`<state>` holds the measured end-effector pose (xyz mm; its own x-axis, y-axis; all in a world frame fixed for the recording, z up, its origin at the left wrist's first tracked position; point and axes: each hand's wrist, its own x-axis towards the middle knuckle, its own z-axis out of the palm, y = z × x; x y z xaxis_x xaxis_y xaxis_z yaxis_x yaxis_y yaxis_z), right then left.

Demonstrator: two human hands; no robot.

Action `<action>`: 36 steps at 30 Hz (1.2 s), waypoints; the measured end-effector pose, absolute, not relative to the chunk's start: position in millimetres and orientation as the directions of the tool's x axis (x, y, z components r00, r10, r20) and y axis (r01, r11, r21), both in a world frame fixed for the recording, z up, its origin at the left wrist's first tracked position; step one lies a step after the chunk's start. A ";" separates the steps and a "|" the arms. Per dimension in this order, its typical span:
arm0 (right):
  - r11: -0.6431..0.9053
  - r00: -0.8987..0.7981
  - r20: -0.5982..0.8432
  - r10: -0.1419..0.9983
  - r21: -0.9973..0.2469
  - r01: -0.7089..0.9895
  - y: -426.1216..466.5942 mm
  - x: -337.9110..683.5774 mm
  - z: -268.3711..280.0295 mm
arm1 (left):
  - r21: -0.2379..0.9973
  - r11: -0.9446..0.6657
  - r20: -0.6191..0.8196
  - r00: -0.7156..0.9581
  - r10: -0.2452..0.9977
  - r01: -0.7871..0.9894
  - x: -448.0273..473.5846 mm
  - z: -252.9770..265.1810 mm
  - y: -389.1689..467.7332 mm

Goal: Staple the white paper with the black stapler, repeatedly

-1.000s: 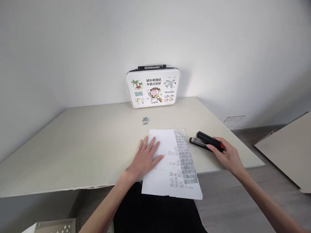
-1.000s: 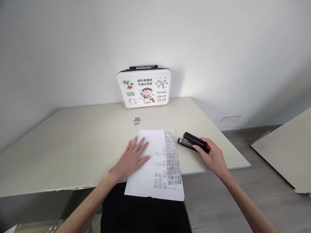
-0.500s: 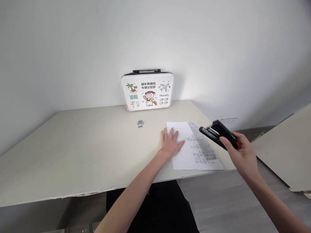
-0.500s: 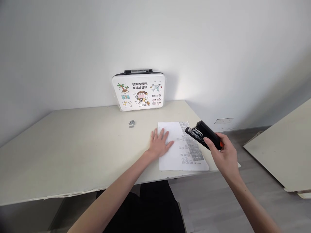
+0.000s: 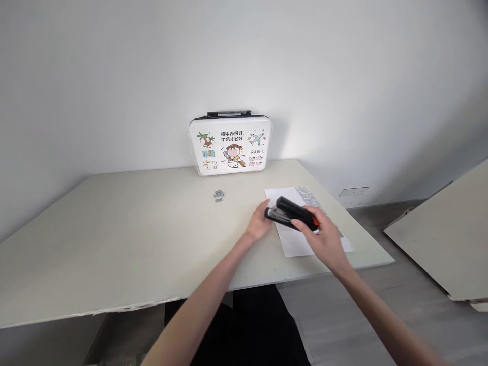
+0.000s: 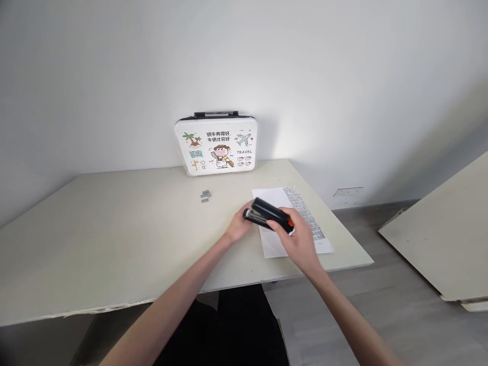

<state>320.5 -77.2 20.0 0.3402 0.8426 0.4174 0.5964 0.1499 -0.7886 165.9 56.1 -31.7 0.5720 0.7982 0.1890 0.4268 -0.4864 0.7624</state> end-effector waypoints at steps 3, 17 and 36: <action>0.208 0.189 0.374 0.908 -0.794 0.571 -71.6 296.2 12.2 | 0.813 -0.424 0.163 0.542 0.824 0.399 94.6 -14.5 38.4; 0.291 -0.167 0.242 0.956 -0.858 0.424 -54.7 213.7 -14.7 | 0.899 -0.182 0.117 0.182 0.976 0.398 -34.2 11.1 -30.5; 0.183 -0.016 0.186 0.982 -0.943 0.280 -55.9 215.4 -27.7 | 0.941 -0.145 0.139 0.044 0.989 0.307 -40.1 -0.3 -30.6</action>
